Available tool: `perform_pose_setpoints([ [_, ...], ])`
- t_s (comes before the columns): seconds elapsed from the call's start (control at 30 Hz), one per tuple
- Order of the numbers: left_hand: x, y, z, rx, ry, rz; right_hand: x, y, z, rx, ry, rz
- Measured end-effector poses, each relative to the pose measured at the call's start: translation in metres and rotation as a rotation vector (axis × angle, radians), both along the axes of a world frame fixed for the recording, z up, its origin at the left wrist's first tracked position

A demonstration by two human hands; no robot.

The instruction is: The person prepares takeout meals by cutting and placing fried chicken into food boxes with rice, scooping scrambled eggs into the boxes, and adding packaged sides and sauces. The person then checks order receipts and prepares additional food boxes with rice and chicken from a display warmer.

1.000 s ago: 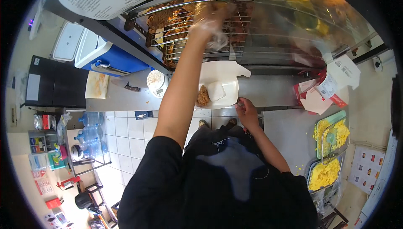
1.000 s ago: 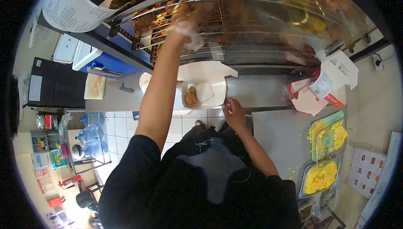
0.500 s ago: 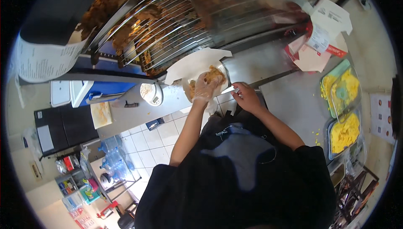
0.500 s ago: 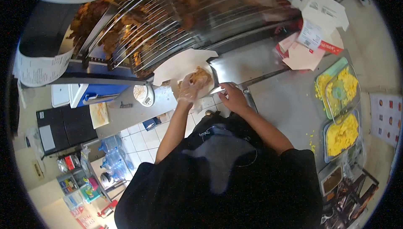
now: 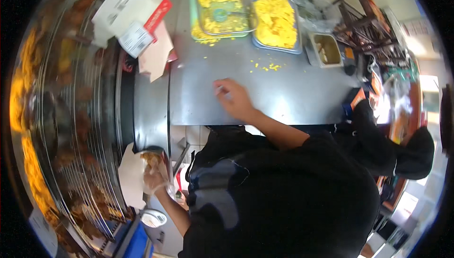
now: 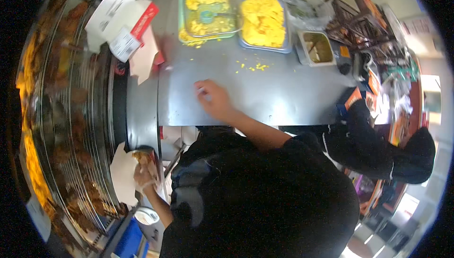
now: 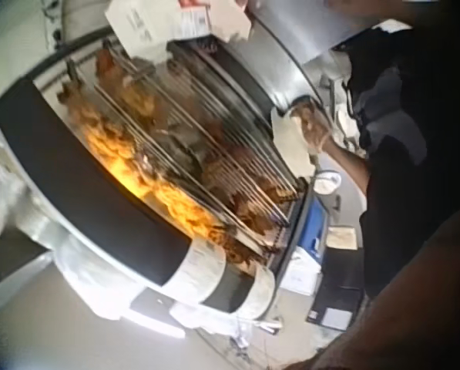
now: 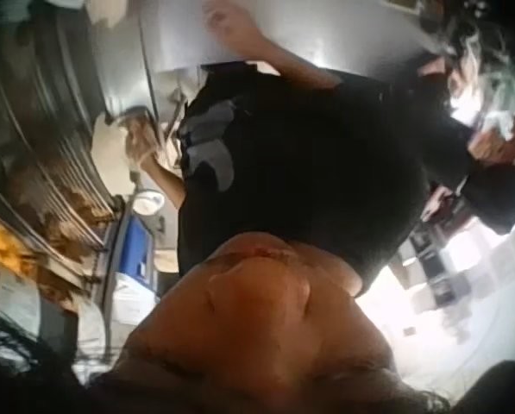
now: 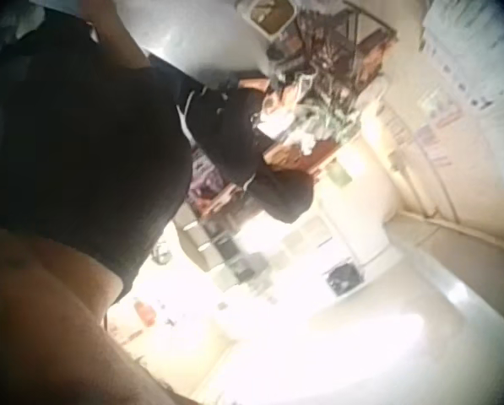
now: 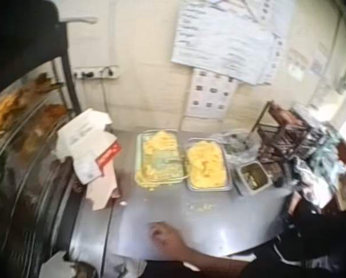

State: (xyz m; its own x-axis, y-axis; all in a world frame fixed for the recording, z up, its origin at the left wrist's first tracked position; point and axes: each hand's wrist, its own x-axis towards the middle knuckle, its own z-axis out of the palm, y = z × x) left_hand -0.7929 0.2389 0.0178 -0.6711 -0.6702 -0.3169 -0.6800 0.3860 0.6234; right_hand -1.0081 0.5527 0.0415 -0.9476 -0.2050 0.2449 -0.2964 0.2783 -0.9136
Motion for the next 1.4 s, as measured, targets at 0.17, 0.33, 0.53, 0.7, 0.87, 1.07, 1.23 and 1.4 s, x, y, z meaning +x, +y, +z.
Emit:
perform_pose_setpoints([
  [0.17, 0.021, -0.021, -0.018, -0.409, -0.327, -0.438, -0.009, 0.156, -0.028, 0.285, 0.097, -0.904],
  [0.33, -0.002, 0.003, 0.035, -0.352, 0.073, -0.172, 0.002, 0.341, -0.056, 0.752, 0.210, -1.513],
  [0.53, 0.042, -0.053, -0.027, -0.194, 0.074, -0.102, -0.021, 0.609, -0.041, 1.390, -0.309, -1.199],
  [0.7, 0.096, -0.058, -0.029, -0.959, -0.278, -1.068, -0.065, 0.687, -0.047, 1.165, 0.099, -0.513],
  [0.87, 0.097, -0.039, -0.009, -0.867, -0.235, -0.845, -0.079, 0.676, -0.066, 1.370, -0.599, -0.500],
  [1.07, 0.119, -0.002, 0.003, -0.371, -0.341, -0.097, -0.030, 0.608, -0.051, 1.365, -1.006, -0.471],
  [1.23, 0.155, -0.001, -0.012, -0.381, 0.000, 0.292, 0.000, 0.482, -0.033, 1.106, -1.175, -0.470],
  [1.4, 0.157, -0.003, -0.042, 0.023, 0.599, 0.741, 0.064, 0.296, -0.027, 0.239, -1.094, -0.075],
])
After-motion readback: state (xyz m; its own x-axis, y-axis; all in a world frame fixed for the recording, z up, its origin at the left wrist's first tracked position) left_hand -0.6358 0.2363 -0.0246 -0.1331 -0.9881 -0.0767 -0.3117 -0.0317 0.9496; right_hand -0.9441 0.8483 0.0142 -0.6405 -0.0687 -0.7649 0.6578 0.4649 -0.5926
